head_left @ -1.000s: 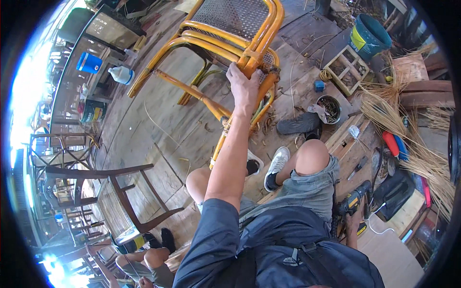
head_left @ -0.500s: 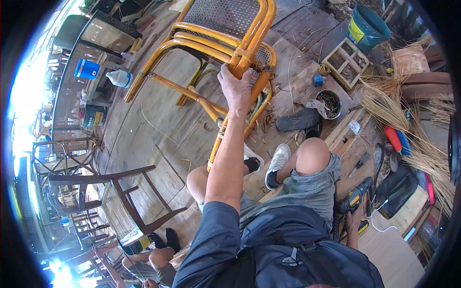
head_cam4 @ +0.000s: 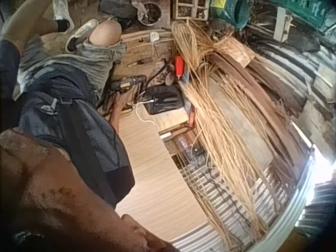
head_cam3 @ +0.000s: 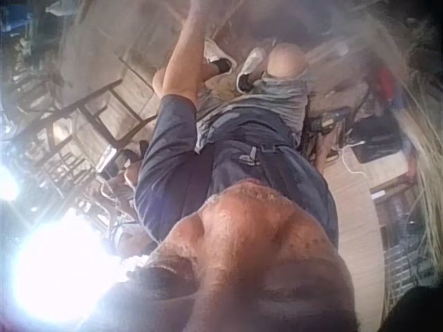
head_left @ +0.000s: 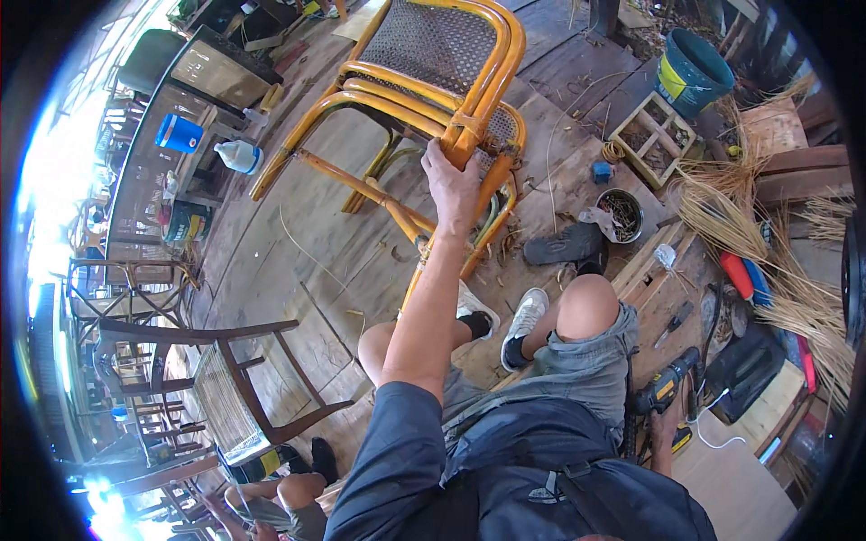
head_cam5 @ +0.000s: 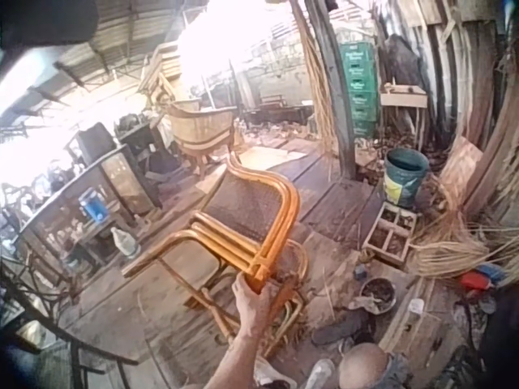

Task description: The person repairs a rattan chair by sitting on the floor. They use a power drill to secure a joint, then use pliers to tighten and adjust the woven rattan bindings around the chair's frame.

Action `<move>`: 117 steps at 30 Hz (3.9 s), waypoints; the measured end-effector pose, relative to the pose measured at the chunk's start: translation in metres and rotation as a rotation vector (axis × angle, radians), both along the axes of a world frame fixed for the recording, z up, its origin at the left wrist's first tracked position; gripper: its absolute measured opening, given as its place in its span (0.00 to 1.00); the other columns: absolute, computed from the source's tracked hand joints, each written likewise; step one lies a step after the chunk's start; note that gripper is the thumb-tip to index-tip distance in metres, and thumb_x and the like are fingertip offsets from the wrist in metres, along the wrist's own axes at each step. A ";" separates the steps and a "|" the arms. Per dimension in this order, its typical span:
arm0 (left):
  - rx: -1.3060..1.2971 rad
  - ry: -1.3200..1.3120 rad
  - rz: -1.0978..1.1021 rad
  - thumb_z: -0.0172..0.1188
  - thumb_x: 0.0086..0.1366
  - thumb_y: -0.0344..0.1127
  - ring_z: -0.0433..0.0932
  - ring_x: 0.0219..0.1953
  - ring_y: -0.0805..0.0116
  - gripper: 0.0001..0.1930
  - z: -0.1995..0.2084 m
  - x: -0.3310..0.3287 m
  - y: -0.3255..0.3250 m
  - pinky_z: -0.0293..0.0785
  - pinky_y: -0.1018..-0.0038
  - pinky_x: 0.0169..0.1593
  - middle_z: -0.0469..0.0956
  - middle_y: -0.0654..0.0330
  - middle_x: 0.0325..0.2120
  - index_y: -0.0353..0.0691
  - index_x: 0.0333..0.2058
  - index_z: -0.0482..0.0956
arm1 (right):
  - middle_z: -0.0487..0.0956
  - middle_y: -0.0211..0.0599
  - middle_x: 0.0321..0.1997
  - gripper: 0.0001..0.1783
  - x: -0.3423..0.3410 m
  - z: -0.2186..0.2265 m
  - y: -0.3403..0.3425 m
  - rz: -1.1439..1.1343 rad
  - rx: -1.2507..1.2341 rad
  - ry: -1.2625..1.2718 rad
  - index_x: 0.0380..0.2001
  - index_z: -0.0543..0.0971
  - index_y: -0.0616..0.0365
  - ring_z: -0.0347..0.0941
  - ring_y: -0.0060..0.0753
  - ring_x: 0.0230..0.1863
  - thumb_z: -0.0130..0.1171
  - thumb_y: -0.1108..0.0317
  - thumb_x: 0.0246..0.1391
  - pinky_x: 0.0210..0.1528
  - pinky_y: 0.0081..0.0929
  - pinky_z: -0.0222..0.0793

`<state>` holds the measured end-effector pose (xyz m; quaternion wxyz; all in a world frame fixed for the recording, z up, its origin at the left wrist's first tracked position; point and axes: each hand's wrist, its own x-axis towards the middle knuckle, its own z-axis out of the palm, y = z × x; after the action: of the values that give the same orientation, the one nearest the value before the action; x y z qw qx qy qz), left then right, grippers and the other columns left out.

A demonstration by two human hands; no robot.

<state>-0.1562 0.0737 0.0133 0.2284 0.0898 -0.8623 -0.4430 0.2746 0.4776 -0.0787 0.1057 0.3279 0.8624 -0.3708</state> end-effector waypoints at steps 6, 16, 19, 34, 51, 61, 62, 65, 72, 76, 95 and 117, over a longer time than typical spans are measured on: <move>0.010 0.133 0.064 0.54 0.63 0.43 0.66 0.52 0.47 0.23 0.006 -0.045 -0.040 0.62 0.60 0.55 0.67 0.40 0.48 0.28 0.48 0.69 | 0.59 0.51 0.64 0.51 -0.002 0.000 -0.005 0.083 0.197 0.028 0.64 0.53 0.62 0.53 0.50 0.66 0.52 0.82 0.28 0.68 0.33 0.43; 0.326 -0.408 0.020 0.59 0.60 0.49 0.64 0.10 0.74 0.20 0.038 -0.160 -0.084 0.56 0.77 0.12 0.69 0.62 0.15 0.36 0.22 0.71 | 0.60 0.54 0.63 0.52 0.000 -0.008 -0.003 -0.010 0.157 -0.122 0.65 0.50 0.60 0.55 0.51 0.65 0.61 0.78 0.33 0.66 0.33 0.49; 0.374 -0.436 -0.008 0.60 0.59 0.48 0.63 0.09 0.74 0.20 0.046 -0.160 -0.074 0.55 0.76 0.10 0.68 0.62 0.14 0.37 0.21 0.71 | 0.60 0.54 0.63 0.51 0.015 -0.026 0.011 -0.014 0.166 -0.113 0.65 0.51 0.60 0.55 0.51 0.64 0.61 0.76 0.35 0.66 0.33 0.50; 0.510 -0.333 0.010 0.66 0.55 0.38 0.70 0.13 0.71 0.14 0.038 -0.161 -0.078 0.71 0.76 0.16 0.73 0.58 0.19 0.31 0.26 0.75 | 0.61 0.53 0.62 0.51 0.011 -0.026 0.009 -0.032 0.141 -0.121 0.65 0.50 0.61 0.58 0.48 0.63 0.63 0.73 0.36 0.66 0.32 0.51; 0.430 -0.397 -0.082 0.66 0.56 0.41 0.74 0.16 0.68 0.17 0.035 -0.163 -0.085 0.75 0.74 0.19 0.72 0.60 0.22 0.30 0.30 0.75 | 0.65 0.53 0.58 0.49 0.008 -0.032 0.009 -0.063 0.159 -0.090 0.63 0.53 0.62 0.61 0.49 0.60 0.66 0.63 0.39 0.63 0.34 0.55; 0.621 -0.470 -0.047 0.66 0.55 0.48 0.77 0.20 0.67 0.17 0.041 -0.157 -0.086 0.72 0.67 0.29 0.74 0.65 0.23 0.42 0.33 0.74 | 0.64 0.55 0.60 0.44 -0.005 -0.014 -0.005 -0.040 0.182 -0.157 0.63 0.51 0.64 0.60 0.49 0.62 0.60 0.71 0.44 0.64 0.36 0.54; 0.622 -0.472 -0.047 0.67 0.55 0.47 0.77 0.20 0.67 0.17 0.041 -0.157 -0.087 0.73 0.68 0.27 0.74 0.64 0.22 0.41 0.34 0.74 | 0.64 0.55 0.60 0.44 -0.002 -0.017 -0.004 -0.031 0.200 -0.132 0.63 0.51 0.64 0.60 0.49 0.62 0.60 0.71 0.44 0.64 0.36 0.54; 0.631 -0.462 -0.054 0.67 0.54 0.46 0.77 0.20 0.66 0.18 0.038 -0.159 -0.087 0.74 0.70 0.24 0.73 0.62 0.22 0.39 0.34 0.74 | 0.64 0.52 0.59 0.46 0.008 -0.038 0.012 -0.003 0.154 0.005 0.64 0.51 0.64 0.60 0.47 0.61 0.61 0.70 0.43 0.63 0.33 0.53; 0.598 -0.401 -0.036 0.69 0.51 0.51 0.77 0.20 0.65 0.24 0.036 -0.161 -0.082 0.75 0.73 0.23 0.74 0.59 0.22 0.34 0.33 0.75 | 0.65 0.56 0.59 0.43 -0.001 -0.017 -0.001 -0.074 0.162 -0.161 0.62 0.53 0.65 0.61 0.54 0.60 0.60 0.65 0.46 0.61 0.38 0.56; 0.145 -0.426 -0.001 0.70 0.48 0.52 0.76 0.19 0.67 0.25 0.037 -0.163 -0.079 0.75 0.75 0.24 0.76 0.57 0.23 0.31 0.30 0.78 | 0.65 0.56 0.58 0.44 -0.012 -0.001 -0.010 -0.057 0.150 -0.154 0.63 0.53 0.64 0.61 0.53 0.60 0.61 0.64 0.44 0.61 0.38 0.55; 0.303 -0.441 -0.024 0.69 0.52 0.46 0.76 0.22 0.67 0.21 0.037 -0.168 -0.078 0.76 0.75 0.23 0.76 0.57 0.26 0.31 0.31 0.78 | 0.62 0.56 0.62 0.47 0.003 -0.022 0.007 -0.056 0.186 -0.260 0.65 0.50 0.62 0.58 0.53 0.62 0.61 0.64 0.43 0.62 0.37 0.54; 0.450 -0.408 -0.038 0.71 0.50 0.44 0.74 0.23 0.66 0.23 0.042 -0.163 -0.076 0.78 0.75 0.21 0.70 0.57 0.27 0.29 0.32 0.75 | 0.67 0.54 0.57 0.42 0.004 -0.019 0.003 -0.038 0.130 -0.077 0.61 0.55 0.64 0.64 0.54 0.57 0.59 0.68 0.42 0.58 0.39 0.58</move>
<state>-0.3188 -0.0026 0.0551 0.0166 0.2093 -0.7719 -0.6000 0.2786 0.4804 -0.0981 0.1103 0.3647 0.8735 -0.3032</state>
